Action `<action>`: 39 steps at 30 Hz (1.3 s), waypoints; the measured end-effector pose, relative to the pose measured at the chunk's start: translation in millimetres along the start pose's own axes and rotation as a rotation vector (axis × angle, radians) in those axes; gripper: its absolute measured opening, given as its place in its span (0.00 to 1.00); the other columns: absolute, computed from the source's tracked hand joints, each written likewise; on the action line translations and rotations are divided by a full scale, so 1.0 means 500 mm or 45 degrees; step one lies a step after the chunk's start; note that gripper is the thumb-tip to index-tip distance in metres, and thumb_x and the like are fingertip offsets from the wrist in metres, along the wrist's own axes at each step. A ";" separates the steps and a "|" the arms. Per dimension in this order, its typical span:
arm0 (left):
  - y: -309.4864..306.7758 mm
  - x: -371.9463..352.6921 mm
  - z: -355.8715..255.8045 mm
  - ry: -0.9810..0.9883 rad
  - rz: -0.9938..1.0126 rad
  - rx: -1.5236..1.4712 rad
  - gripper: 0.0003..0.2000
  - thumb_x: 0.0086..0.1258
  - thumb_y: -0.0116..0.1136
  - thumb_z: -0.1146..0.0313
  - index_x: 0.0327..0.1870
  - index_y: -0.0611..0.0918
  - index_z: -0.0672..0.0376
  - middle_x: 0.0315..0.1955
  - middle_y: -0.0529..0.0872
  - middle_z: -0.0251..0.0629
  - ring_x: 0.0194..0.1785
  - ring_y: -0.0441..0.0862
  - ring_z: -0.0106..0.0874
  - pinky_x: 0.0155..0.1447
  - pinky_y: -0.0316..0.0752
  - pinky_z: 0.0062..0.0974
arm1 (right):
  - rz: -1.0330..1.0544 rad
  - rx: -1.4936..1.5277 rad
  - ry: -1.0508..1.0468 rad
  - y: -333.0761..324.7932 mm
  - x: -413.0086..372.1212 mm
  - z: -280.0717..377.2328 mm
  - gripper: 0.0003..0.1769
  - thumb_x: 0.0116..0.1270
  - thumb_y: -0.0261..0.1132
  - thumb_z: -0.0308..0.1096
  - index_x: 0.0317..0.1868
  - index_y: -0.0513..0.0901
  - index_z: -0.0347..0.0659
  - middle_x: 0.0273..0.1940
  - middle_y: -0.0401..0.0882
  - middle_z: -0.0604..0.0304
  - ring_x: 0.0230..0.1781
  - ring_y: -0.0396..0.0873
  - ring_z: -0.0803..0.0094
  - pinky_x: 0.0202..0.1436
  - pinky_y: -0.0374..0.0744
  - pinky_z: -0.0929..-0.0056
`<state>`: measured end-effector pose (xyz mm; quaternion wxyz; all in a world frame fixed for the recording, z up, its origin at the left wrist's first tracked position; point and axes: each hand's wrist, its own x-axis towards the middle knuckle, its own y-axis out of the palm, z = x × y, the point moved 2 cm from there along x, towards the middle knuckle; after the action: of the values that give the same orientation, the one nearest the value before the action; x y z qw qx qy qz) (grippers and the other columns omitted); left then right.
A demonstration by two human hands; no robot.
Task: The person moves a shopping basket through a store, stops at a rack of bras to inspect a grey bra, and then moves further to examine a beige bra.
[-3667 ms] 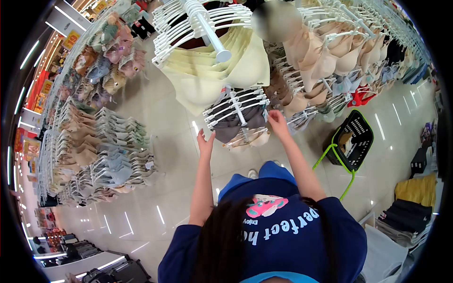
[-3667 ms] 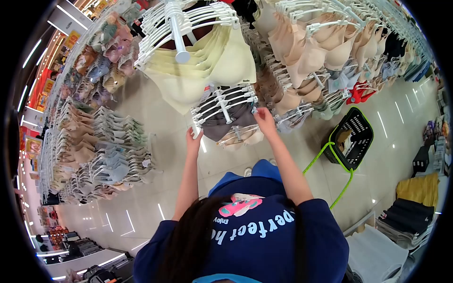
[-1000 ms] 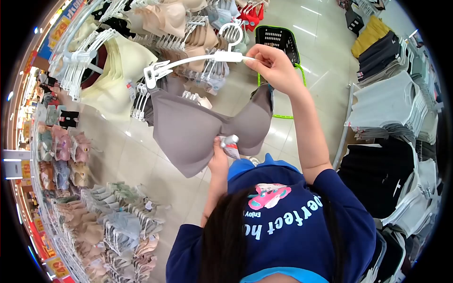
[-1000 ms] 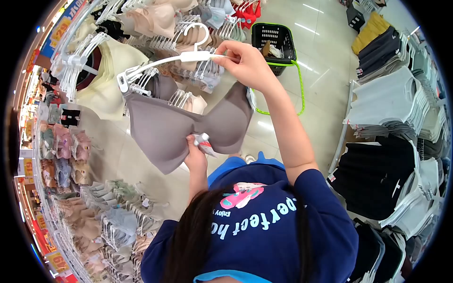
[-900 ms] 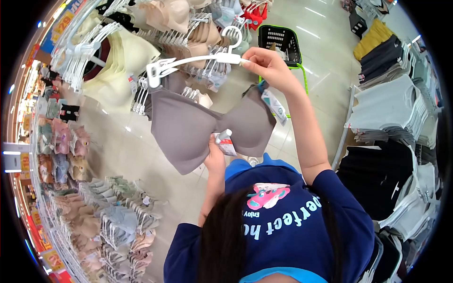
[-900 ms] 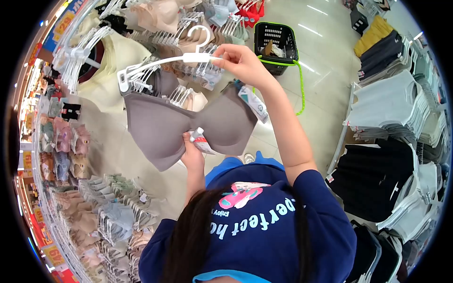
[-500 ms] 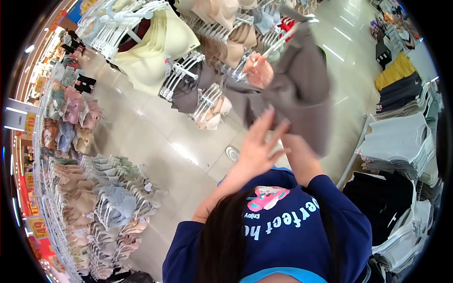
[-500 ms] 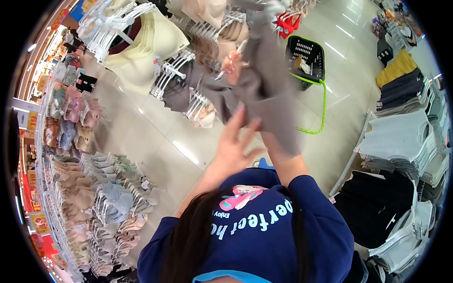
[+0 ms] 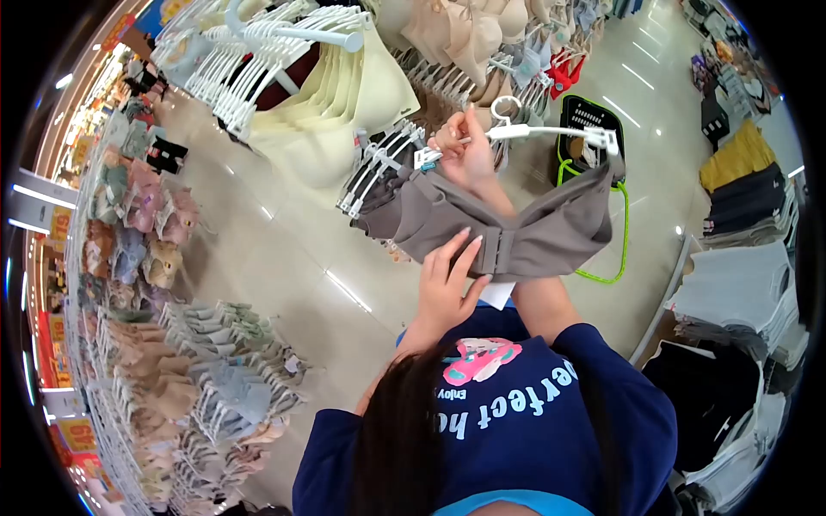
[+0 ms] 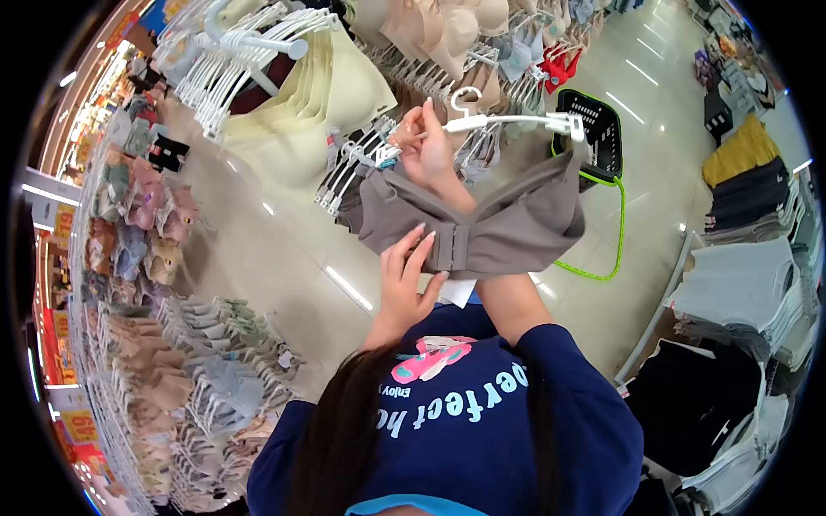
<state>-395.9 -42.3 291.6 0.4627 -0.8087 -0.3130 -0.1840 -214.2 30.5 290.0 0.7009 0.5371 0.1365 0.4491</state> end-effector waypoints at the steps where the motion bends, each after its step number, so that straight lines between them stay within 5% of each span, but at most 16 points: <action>1: -0.005 0.007 0.006 0.091 0.010 0.042 0.25 0.49 0.59 0.64 0.51 0.71 0.56 0.51 0.68 0.41 0.47 0.68 0.37 0.48 0.63 0.30 | -0.009 -0.025 -0.014 0.002 0.005 -0.004 0.23 0.68 0.35 0.46 0.20 0.63 0.41 0.10 0.47 0.70 0.14 0.48 0.79 0.30 0.59 0.77; 3: -0.020 0.024 0.013 0.267 0.032 0.129 0.25 0.49 0.59 0.64 0.51 0.71 0.54 0.50 0.70 0.39 0.46 0.68 0.36 0.48 0.63 0.29 | -0.105 -0.084 -0.032 0.001 0.011 -0.017 0.23 0.67 0.37 0.47 0.20 0.64 0.41 0.11 0.48 0.70 0.13 0.48 0.80 0.28 0.60 0.78; 10: -0.032 0.059 0.065 0.240 0.307 0.141 0.30 0.43 0.59 0.62 0.52 0.69 0.57 0.54 0.66 0.40 0.56 0.64 0.38 0.56 0.58 0.35 | -0.148 -0.114 0.013 -0.017 0.014 -0.058 0.22 0.68 0.35 0.46 0.20 0.63 0.42 0.11 0.48 0.71 0.14 0.48 0.80 0.31 0.60 0.77; 16: -0.024 0.009 0.077 0.066 0.094 -0.010 0.28 0.44 0.53 0.68 0.53 0.67 0.62 0.52 0.68 0.42 0.52 0.68 0.39 0.55 0.60 0.35 | -0.133 -0.123 0.139 -0.020 0.018 -0.099 0.23 0.68 0.36 0.47 0.20 0.63 0.42 0.11 0.49 0.70 0.14 0.50 0.80 0.34 0.63 0.76; 26: -0.051 0.054 0.094 0.091 -0.137 0.192 0.16 0.43 0.49 0.75 0.37 0.79 0.58 0.30 0.79 0.37 0.36 0.77 0.32 0.42 0.69 0.28 | -0.142 -0.270 0.262 -0.015 0.014 -0.144 0.23 0.67 0.39 0.46 0.19 0.65 0.41 0.11 0.53 0.69 0.14 0.53 0.80 0.28 0.63 0.79; 33: -0.071 0.128 0.085 0.079 -0.199 0.149 0.15 0.42 0.47 0.79 0.34 0.78 0.62 0.28 0.81 0.38 0.31 0.77 0.36 0.37 0.71 0.28 | -0.210 -0.315 0.364 -0.065 0.003 -0.156 0.22 0.66 0.41 0.47 0.20 0.65 0.41 0.11 0.54 0.69 0.13 0.54 0.80 0.28 0.65 0.77; 37: -0.067 0.141 0.086 -0.166 -0.337 0.020 0.14 0.43 0.49 0.79 0.34 0.78 0.63 0.28 0.80 0.42 0.29 0.77 0.37 0.36 0.70 0.26 | -0.267 -0.331 0.404 -0.086 0.010 -0.140 0.22 0.66 0.41 0.47 0.21 0.66 0.41 0.11 0.54 0.69 0.12 0.54 0.80 0.28 0.65 0.77; 39: -0.064 0.148 0.082 -0.052 -0.346 0.048 0.13 0.42 0.47 0.79 0.33 0.78 0.64 0.27 0.80 0.40 0.29 0.77 0.38 0.36 0.70 0.26 | -0.282 -0.285 0.363 -0.089 0.015 -0.129 0.22 0.66 0.41 0.47 0.21 0.66 0.41 0.11 0.54 0.69 0.12 0.54 0.80 0.28 0.64 0.78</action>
<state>-362.6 30.2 334.4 0.4421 -0.7536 -0.4326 -0.2225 -232.0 75.9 228.4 0.7748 0.3686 0.2417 0.4532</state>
